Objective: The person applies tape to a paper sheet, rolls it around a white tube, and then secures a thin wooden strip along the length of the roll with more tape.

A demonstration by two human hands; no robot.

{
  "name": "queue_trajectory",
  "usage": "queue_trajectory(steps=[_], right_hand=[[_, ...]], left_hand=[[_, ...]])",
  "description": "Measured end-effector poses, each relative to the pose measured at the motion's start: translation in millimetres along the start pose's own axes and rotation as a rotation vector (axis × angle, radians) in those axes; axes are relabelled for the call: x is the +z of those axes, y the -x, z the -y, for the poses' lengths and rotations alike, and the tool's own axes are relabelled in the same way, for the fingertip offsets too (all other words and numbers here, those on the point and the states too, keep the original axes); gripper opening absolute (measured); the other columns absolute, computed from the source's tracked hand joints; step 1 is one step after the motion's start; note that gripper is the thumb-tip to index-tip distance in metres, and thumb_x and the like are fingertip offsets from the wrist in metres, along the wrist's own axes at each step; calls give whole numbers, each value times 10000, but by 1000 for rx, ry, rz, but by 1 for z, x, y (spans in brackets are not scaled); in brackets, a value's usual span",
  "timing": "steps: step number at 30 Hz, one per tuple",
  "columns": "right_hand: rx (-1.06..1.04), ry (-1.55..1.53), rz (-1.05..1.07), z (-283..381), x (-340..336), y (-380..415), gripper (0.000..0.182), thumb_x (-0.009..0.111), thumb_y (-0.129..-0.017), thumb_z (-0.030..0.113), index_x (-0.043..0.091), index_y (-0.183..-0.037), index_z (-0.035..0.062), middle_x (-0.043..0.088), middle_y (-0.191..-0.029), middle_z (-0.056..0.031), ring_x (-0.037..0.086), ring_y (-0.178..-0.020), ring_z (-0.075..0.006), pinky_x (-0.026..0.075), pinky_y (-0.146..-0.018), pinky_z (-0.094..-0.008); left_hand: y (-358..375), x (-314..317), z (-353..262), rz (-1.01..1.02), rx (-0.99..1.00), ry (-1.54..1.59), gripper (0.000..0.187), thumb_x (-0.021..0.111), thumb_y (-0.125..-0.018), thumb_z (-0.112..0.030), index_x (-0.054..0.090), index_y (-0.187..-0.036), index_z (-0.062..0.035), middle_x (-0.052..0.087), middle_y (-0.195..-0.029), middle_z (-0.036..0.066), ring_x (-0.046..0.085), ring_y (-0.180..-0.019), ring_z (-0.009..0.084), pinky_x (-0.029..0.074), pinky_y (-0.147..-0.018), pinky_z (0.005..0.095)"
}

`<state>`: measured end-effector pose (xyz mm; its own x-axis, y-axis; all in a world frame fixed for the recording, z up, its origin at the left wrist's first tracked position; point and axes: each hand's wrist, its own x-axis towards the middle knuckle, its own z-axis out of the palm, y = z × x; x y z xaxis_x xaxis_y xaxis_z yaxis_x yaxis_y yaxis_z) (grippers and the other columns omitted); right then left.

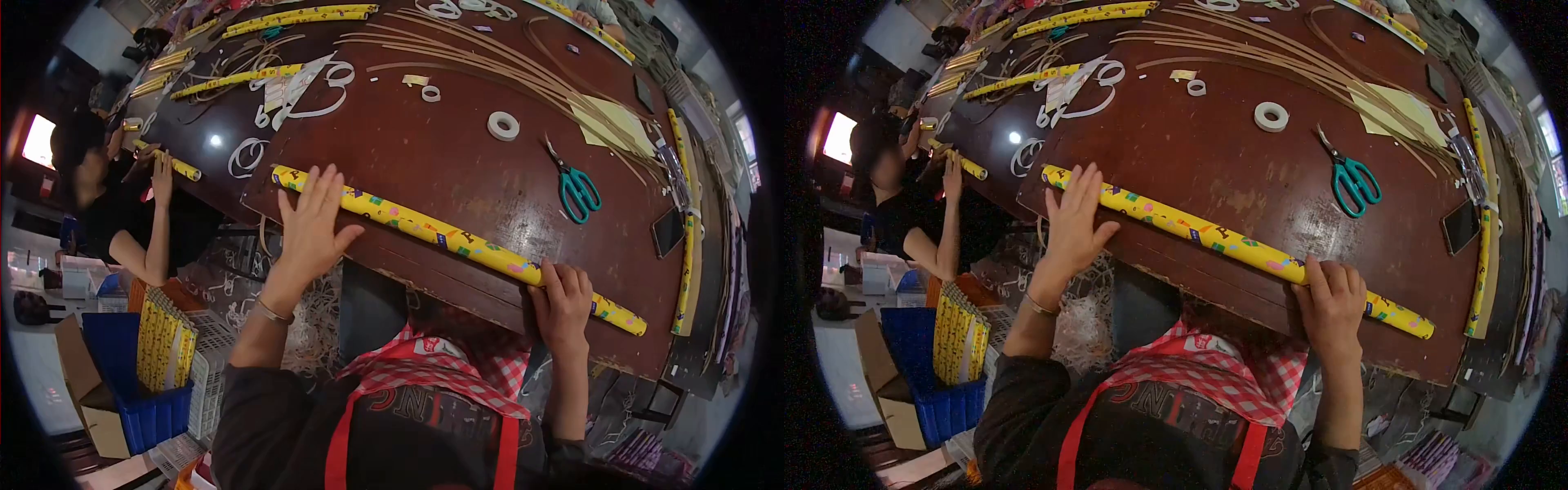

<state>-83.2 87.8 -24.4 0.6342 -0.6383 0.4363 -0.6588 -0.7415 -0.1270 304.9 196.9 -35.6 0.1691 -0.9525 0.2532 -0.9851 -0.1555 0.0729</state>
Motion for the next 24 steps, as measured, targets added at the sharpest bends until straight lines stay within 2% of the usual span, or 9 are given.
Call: queue_trajectory(steps=[7, 11, 14, 17, 19, 20, 23, 24], right_hand=[[-2, -15, -1, 1, -1, -1, 509, 790, -673, 125, 641, -1156, 64, 613, -1005, -99, 571, -913, -298, 448, -790, -432], [-9, -10, -19, -1, -1, -1, 501, 788, -680, 134, 639, -1153, 60, 611, -995, -94, 570, -902, -296, 451, -776, -427], [-12, -24, -18, 1, -2, -2, 488, 785, -690, 157, 636, -1146, 68, 612, -989, -88, 573, -895, -287, 455, -750, -422], [-8, -18, -31, 1, -1, -2, 473, 778, -702, 175, 637, -1143, 80, 607, -984, -80, 571, -894, -280, 457, -746, -423], [5, -12, -10, 2, -4, -1, 463, 763, -729, 209, 628, -1157, 94, 596, -969, -68, 564, -907, -273, 446, -773, -415], [3, -20, -16, 2, -5, 0, 463, 759, -736, 217, 625, -1163, 97, 593, -965, -66, 562, -913, -270, 440, -786, -412], [16, -3, -19, 4, -4, 2, 470, 755, -741, 219, 616, -1170, 90, 594, -970, -64, 561, -928, -267, 428, -807, -411], [7, -9, -29, 4, -3, 3, 487, 755, -741, 222, 605, -1183, 82, 597, -1016, -72, 559, -977, -270, 430, -836, -413]], left_hand=[[4, -2, 63, 5, -206, -185, 766, 548, -916, -496, 304, -1503, -67, 232, -1593, 121, 167, -1479, 344, 161, -1074, 720], [5, -5, 84, -57, -413, -344, 744, 487, -954, -539, 336, -1482, -38, 184, -1592, 187, 125, -1479, 388, 186, -1035, 748], [6, -6, 49, -159, -280, -182, 784, 526, -928, -535, 325, -1484, -20, 173, -1596, 187, 117, -1481, 388, 148, -1061, 731], [-3, -7, -19, -68, 34, -28, 869, 557, -861, -604, 348, -1478, -29, 230, -1581, 179, 164, -1474, 379, 121, -1065, 728], [-8, -5, -59, -18, 214, 50, 882, 527, -848, -649, 387, -1457, -27, 276, -1563, 175, 201, -1464, 374, 106, -1059, 737], [-9, -1, -76, -25, 280, 67, 875, 503, -847, -670, 420, -1438, -29, 326, -1541, 165, 235, -1454, 362, 104, -1051, 745], [-14, 5, -109, 39, 431, 98, 874, 494, -845, -678, 431, -1431, -33, 361, -1523, 151, 263, -1445, 349, 108, -1050, 744], [-14, 7, -116, 28, 436, 116, 858, 523, -840, -657, 433, -1429, -41, 386, -1512, 124, 283, -1438, 333, 99, -1066, 726]])
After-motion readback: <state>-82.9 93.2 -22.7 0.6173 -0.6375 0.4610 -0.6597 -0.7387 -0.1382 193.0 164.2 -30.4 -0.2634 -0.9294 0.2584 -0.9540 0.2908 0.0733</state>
